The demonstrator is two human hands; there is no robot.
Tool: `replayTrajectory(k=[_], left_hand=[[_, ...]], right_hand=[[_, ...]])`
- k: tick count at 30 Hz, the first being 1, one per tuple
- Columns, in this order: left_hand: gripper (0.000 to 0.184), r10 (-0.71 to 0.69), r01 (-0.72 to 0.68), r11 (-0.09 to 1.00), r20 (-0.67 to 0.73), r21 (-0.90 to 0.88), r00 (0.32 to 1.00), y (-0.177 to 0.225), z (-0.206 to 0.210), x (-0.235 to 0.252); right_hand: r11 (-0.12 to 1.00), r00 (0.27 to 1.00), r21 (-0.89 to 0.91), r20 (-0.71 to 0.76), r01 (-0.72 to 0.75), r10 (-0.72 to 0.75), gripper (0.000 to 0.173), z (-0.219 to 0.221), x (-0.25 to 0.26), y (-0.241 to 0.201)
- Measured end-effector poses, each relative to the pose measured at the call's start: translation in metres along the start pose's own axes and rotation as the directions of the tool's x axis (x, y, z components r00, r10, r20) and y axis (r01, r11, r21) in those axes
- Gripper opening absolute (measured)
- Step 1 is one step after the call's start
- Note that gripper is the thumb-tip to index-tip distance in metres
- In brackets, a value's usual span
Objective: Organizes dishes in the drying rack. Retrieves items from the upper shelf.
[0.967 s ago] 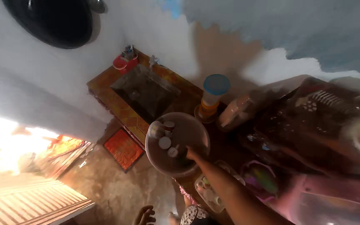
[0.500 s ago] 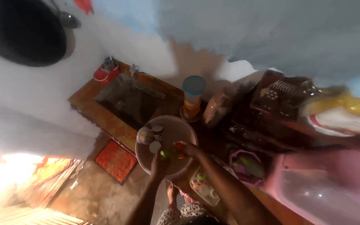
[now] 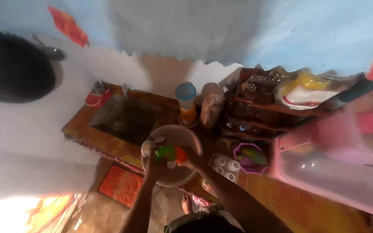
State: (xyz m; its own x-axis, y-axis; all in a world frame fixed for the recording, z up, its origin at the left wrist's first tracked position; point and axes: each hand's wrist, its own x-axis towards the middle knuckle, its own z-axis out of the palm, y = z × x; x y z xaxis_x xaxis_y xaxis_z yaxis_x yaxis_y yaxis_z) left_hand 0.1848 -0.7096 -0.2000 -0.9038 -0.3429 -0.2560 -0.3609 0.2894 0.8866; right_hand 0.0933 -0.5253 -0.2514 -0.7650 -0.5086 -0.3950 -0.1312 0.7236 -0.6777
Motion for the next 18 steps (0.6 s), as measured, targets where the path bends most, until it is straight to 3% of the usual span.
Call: replayTrajectory(k=[6, 9, 12, 14, 16, 17, 18], left_hand=[[0.062, 0.068, -0.075, 0.990, 0.059, 0.118, 0.996, 0.014, -0.039, -0.005], [0.063, 0.183, -0.211, 0.951, 0.139, 0.226, 0.973, 0.034, -0.066, 0.001], [0.059, 0.293, -0.311, 0.929, 0.119, 0.199, 0.949, 0.059, -0.093, 0.002], [0.059, 0.295, -0.300, 0.951, 0.064, 0.071, 0.953, 0.062, -0.098, 0.000], [0.060, 0.274, -0.271, 0.956, 0.013, -0.110, 0.962, 0.040, -0.087, 0.000], [0.058, 0.206, -0.202, 0.965, 0.008, -0.165, 0.978, 0.018, -0.075, 0.002], [0.056, 0.099, -0.096, 0.986, 0.015, -0.135, 0.995, -0.008, -0.058, 0.005]], right_hand=[[0.994, 0.998, 0.104, -0.043, -0.042, 0.047, 0.094, -0.008, 0.000, 0.000], [0.978, 0.995, 0.201, -0.088, 0.058, -0.041, 0.087, -0.048, -0.011, -0.040], [0.940, 0.973, 0.272, -0.164, 0.204, -0.163, 0.075, -0.089, -0.023, -0.078], [0.904, 0.951, 0.324, -0.221, 0.279, -0.215, 0.066, -0.100, -0.025, -0.085], [0.800, 0.944, 0.510, -0.256, 0.315, -0.208, 0.067, -0.087, -0.018, -0.070], [0.774, 0.954, 0.570, -0.258, 0.276, -0.151, 0.065, -0.071, -0.014, -0.057], [0.822, 0.968, 0.538, -0.244, 0.185, -0.058, 0.064, -0.050, -0.010, -0.040]])
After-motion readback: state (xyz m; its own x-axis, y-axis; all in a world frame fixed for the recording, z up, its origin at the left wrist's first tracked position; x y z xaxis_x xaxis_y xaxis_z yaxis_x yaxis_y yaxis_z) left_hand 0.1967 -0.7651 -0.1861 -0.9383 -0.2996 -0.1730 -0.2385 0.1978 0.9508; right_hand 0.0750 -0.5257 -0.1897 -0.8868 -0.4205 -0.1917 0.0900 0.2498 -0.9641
